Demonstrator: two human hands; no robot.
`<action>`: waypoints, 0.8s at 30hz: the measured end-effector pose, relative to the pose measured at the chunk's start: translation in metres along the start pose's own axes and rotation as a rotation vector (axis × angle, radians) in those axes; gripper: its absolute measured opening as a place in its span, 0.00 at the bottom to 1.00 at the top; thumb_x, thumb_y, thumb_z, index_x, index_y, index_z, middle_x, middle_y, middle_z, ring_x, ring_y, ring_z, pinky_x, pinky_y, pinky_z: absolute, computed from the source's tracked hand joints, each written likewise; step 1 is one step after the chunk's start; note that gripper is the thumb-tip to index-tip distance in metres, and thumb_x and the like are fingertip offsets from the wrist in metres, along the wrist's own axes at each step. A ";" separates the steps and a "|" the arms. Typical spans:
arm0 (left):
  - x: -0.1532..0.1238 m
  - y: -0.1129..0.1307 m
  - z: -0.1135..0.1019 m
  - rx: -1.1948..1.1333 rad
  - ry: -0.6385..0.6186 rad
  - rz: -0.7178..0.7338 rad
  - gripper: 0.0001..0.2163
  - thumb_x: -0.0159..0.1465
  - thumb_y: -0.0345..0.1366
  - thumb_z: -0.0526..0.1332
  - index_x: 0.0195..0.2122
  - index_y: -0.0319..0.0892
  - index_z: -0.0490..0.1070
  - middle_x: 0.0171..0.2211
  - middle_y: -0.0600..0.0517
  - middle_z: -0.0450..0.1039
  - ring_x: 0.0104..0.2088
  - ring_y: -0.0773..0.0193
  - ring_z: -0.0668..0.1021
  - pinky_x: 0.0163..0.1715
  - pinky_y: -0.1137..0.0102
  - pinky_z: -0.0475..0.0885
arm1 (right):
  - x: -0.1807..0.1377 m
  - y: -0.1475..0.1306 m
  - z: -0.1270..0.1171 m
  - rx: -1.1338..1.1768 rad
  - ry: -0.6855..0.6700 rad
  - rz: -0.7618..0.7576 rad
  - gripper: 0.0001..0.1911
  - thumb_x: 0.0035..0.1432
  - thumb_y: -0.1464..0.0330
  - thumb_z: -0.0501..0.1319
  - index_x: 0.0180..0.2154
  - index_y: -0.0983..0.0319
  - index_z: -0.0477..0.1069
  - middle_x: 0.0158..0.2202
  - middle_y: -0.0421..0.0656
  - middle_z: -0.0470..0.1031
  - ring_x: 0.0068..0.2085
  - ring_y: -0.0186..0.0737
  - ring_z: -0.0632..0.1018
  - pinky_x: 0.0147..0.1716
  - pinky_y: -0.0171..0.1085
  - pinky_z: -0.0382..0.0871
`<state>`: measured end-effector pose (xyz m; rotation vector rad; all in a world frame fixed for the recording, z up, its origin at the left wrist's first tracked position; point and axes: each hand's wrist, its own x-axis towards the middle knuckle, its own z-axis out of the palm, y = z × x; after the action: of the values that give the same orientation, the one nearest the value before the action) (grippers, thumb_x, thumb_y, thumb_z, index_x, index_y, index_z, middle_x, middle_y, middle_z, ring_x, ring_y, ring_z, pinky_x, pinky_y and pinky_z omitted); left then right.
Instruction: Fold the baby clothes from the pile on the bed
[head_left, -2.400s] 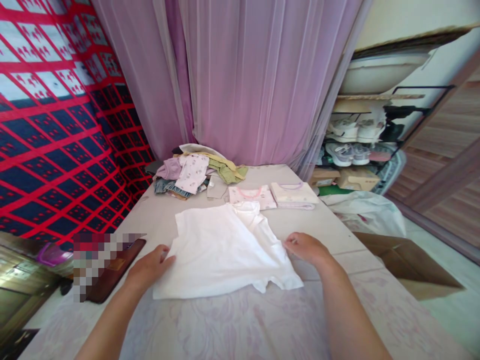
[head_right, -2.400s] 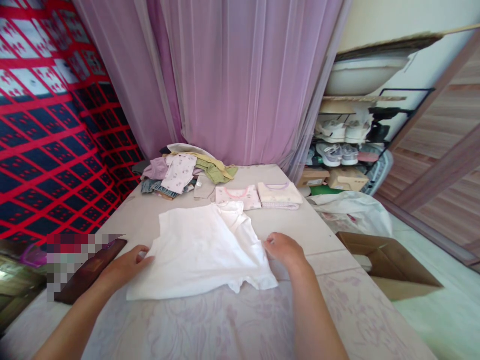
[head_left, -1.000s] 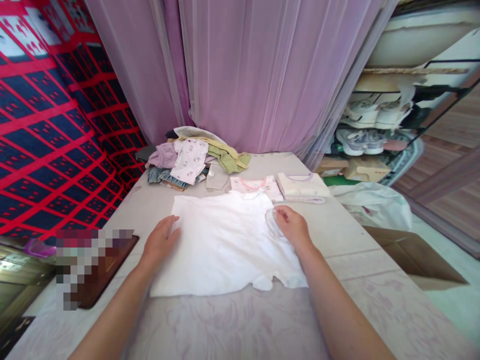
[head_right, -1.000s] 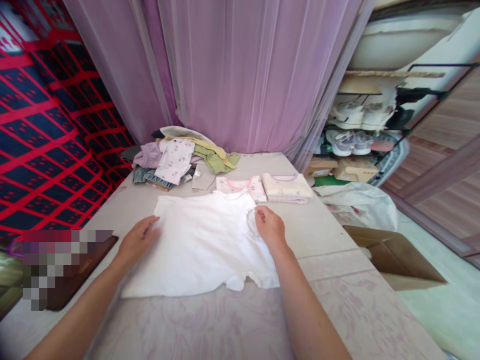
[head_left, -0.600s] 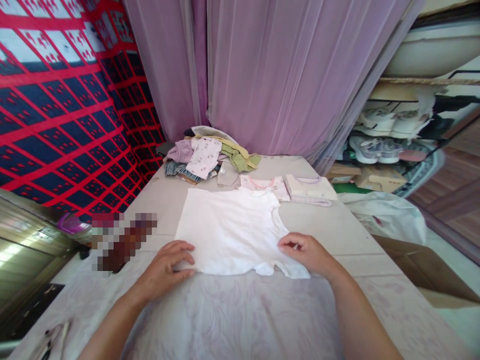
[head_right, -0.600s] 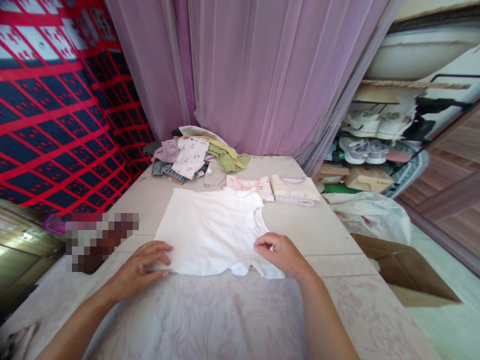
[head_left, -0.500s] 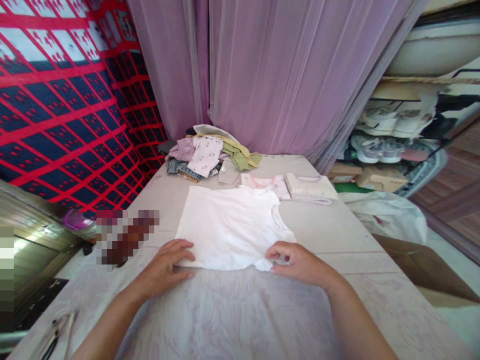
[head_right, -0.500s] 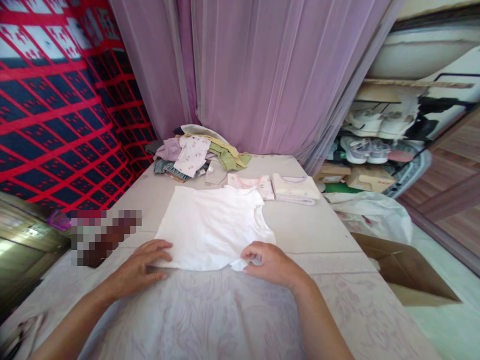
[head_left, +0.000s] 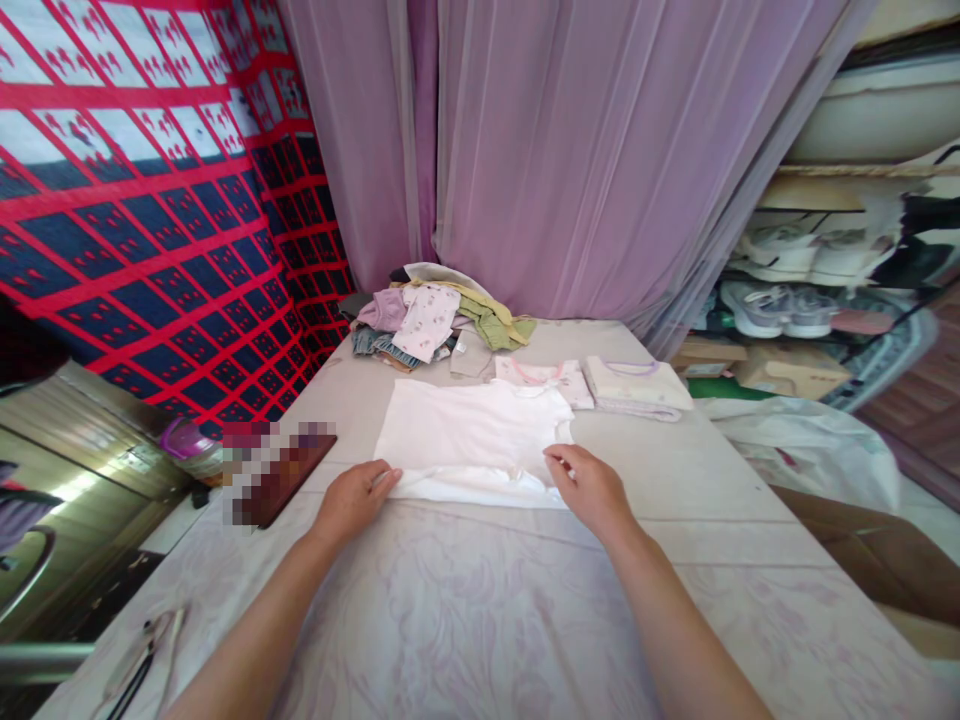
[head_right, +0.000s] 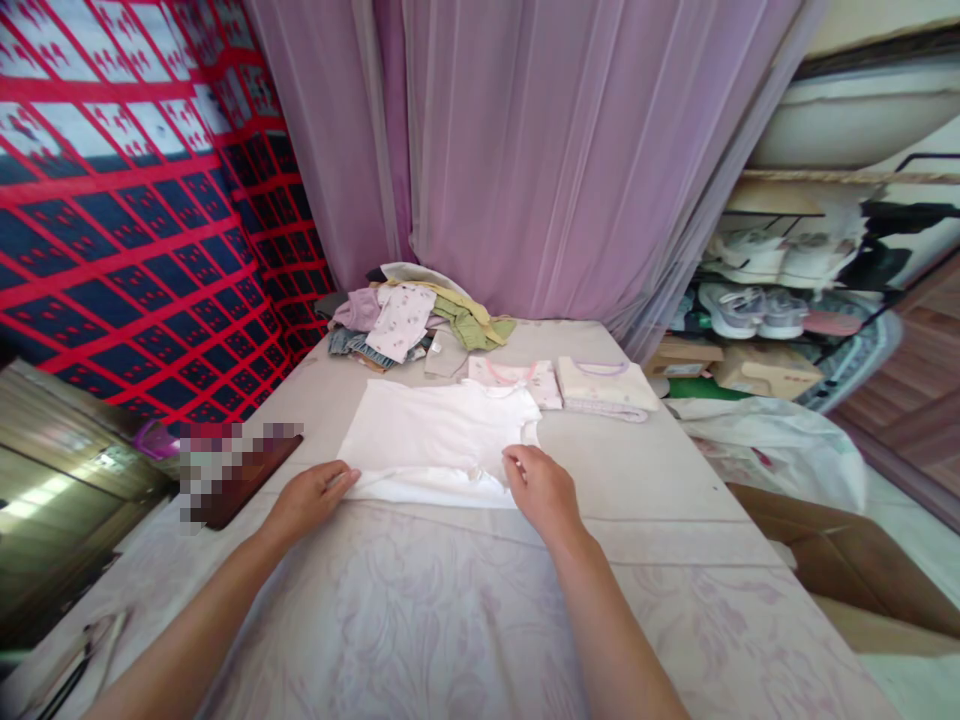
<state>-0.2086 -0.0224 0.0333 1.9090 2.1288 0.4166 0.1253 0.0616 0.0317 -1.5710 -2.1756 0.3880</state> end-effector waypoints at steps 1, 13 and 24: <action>0.001 0.000 0.001 -0.006 0.003 -0.016 0.19 0.65 0.48 0.46 0.28 0.43 0.69 0.28 0.51 0.73 0.32 0.60 0.75 0.31 0.70 0.64 | -0.004 0.001 0.004 0.045 -0.004 -0.050 0.15 0.61 0.62 0.51 0.42 0.57 0.73 0.42 0.42 0.77 0.39 0.38 0.76 0.38 0.35 0.67; -0.009 -0.029 0.005 -0.277 0.066 0.135 0.13 0.59 0.43 0.58 0.43 0.44 0.71 0.41 0.50 0.74 0.41 0.60 0.76 0.42 0.67 0.71 | -0.004 -0.008 0.032 -0.083 -0.104 -0.174 0.22 0.56 0.63 0.59 0.53 0.57 0.68 0.56 0.48 0.68 0.56 0.48 0.68 0.52 0.46 0.61; -0.025 -0.034 0.008 0.008 0.162 0.357 0.13 0.58 0.44 0.63 0.43 0.47 0.75 0.50 0.47 0.71 0.49 0.55 0.74 0.50 0.61 0.69 | -0.020 -0.028 -0.008 0.194 -0.373 -0.228 0.11 0.55 0.66 0.56 0.38 0.57 0.75 0.37 0.41 0.78 0.37 0.39 0.76 0.38 0.35 0.65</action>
<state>-0.2347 -0.0505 0.0131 2.3383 1.8773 0.6520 0.1113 0.0339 0.0481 -1.2042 -2.4704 0.8455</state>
